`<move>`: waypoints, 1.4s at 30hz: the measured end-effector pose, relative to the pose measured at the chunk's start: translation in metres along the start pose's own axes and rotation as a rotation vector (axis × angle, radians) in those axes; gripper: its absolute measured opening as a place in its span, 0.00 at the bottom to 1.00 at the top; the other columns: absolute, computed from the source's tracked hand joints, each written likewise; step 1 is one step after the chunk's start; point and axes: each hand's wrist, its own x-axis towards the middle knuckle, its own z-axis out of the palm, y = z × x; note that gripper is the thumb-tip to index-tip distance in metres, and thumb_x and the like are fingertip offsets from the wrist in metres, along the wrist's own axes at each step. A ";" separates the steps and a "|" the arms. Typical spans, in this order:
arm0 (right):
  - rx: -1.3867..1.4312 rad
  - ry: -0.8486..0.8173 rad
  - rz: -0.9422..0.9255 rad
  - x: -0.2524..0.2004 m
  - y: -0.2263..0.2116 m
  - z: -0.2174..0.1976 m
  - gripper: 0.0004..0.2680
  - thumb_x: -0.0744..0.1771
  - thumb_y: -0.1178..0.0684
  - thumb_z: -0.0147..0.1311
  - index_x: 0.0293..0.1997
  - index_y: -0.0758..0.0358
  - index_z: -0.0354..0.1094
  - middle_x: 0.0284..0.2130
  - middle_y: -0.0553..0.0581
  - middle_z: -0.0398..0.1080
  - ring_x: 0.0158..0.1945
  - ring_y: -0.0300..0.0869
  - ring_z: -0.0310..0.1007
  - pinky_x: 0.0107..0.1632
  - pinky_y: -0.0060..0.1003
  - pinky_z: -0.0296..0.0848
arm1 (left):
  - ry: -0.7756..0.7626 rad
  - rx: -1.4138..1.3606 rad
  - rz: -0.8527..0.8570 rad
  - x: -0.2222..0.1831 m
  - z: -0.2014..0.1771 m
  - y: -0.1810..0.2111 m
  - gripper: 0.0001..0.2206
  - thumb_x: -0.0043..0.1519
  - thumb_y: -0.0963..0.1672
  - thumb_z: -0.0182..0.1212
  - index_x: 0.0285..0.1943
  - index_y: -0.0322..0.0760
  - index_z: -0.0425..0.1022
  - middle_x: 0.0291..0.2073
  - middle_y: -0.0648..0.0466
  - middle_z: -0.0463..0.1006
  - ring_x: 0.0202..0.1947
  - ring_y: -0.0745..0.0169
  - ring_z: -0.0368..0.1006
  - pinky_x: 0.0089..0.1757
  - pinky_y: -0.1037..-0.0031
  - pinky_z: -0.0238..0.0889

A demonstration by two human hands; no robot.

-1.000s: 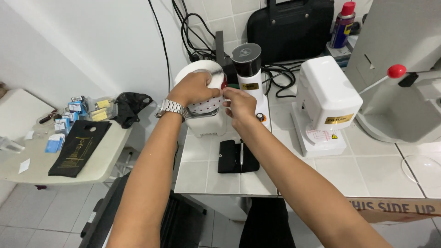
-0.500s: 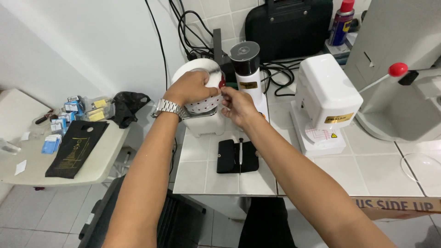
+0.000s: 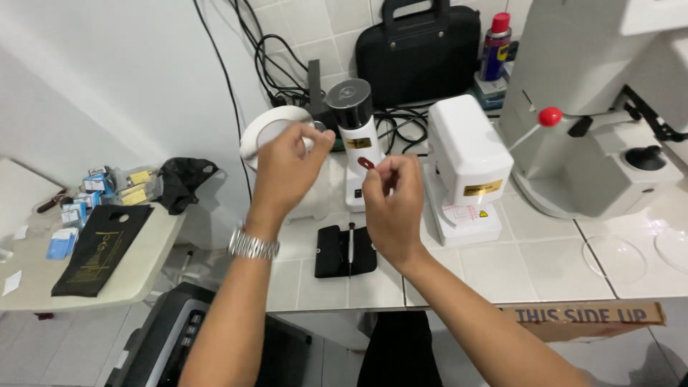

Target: The person is marking eyeglass lenses with a permanent marker and using a lensmeter to measure and prepare them for assembly.

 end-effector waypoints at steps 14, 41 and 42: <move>-0.472 -0.048 -0.487 -0.022 -0.012 -0.224 0.06 0.66 0.65 0.59 0.45 0.64 0.69 0.38 0.58 0.66 0.38 0.46 0.67 0.40 0.37 0.70 | -0.390 -1.074 -0.112 -0.142 0.162 0.147 0.16 0.67 0.48 0.54 0.45 0.30 0.81 0.42 0.50 0.83 0.31 0.66 0.73 0.35 0.77 0.65; -0.653 -0.455 -0.396 0.029 -0.008 -0.459 0.09 0.67 0.62 0.58 0.52 0.60 0.74 0.45 0.56 0.73 0.37 0.45 0.69 0.43 0.36 0.71 | -0.507 -1.879 -0.661 -0.211 0.306 0.324 0.23 0.67 0.55 0.48 0.58 0.36 0.73 0.68 0.48 0.71 0.72 0.56 0.63 0.60 0.70 0.63; -0.642 -0.554 -0.450 0.033 -0.012 -0.467 0.11 0.67 0.59 0.59 0.55 0.61 0.72 0.48 0.57 0.74 0.35 0.47 0.66 0.43 0.38 0.70 | -0.526 -1.863 -0.659 -0.214 0.306 0.329 0.27 0.66 0.55 0.49 0.62 0.30 0.73 0.70 0.50 0.69 0.72 0.58 0.62 0.58 0.76 0.64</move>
